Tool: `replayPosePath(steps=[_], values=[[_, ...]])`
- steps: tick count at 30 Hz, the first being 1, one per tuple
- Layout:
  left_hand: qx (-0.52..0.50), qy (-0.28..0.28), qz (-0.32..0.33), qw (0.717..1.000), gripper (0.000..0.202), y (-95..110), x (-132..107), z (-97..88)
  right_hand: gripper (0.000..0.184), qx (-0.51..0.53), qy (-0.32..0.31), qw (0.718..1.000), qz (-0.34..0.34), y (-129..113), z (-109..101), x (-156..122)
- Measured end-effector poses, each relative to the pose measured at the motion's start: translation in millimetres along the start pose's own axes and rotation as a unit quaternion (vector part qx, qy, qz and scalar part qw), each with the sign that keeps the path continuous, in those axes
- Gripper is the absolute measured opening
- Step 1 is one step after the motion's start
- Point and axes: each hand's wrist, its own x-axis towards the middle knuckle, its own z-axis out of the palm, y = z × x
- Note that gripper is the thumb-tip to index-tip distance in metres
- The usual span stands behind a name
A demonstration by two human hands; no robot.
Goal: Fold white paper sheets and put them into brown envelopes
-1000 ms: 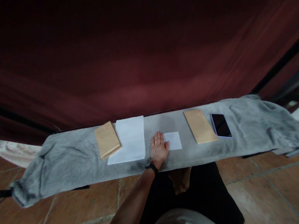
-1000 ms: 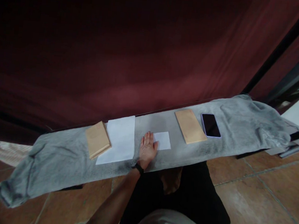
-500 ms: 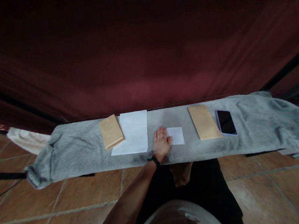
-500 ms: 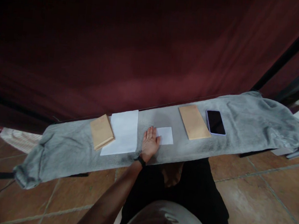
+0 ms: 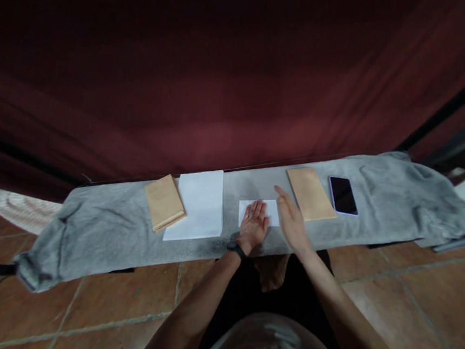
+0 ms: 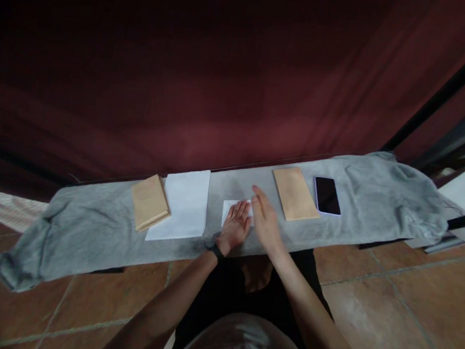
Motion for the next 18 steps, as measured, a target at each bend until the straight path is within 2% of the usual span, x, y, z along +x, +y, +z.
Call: replayPosePath(steps=[3,5,8,11,18], values=[[0.017,-0.037,-0.002,0.999,0.062,-4.4,1.9,-0.6,0.060,-0.109,-0.078,0.991,-0.008,29.0,27.2,-8.6],[0.027,-0.039,-0.006,0.999,0.062,-9.2,0.1,-2.4,0.059,-0.204,-0.118,0.971,-0.040,47.5,39.7,-15.6],[0.033,-0.022,-0.033,0.999,0.059,-15.1,-5.1,-5.8,0.057,-0.328,-0.145,0.930,-0.080,64.8,45.1,-24.0],[0.029,0.002,-0.065,0.997,0.058,-17.5,-9.5,-8.1,0.058,-0.395,-0.138,0.904,-0.086,71.3,42.8,-27.5],[0.016,0.047,-0.137,0.989,0.061,-19.8,-17.4,-6.8,0.065,-0.441,-0.080,0.892,-0.057,80.6,38.4,-30.9]])
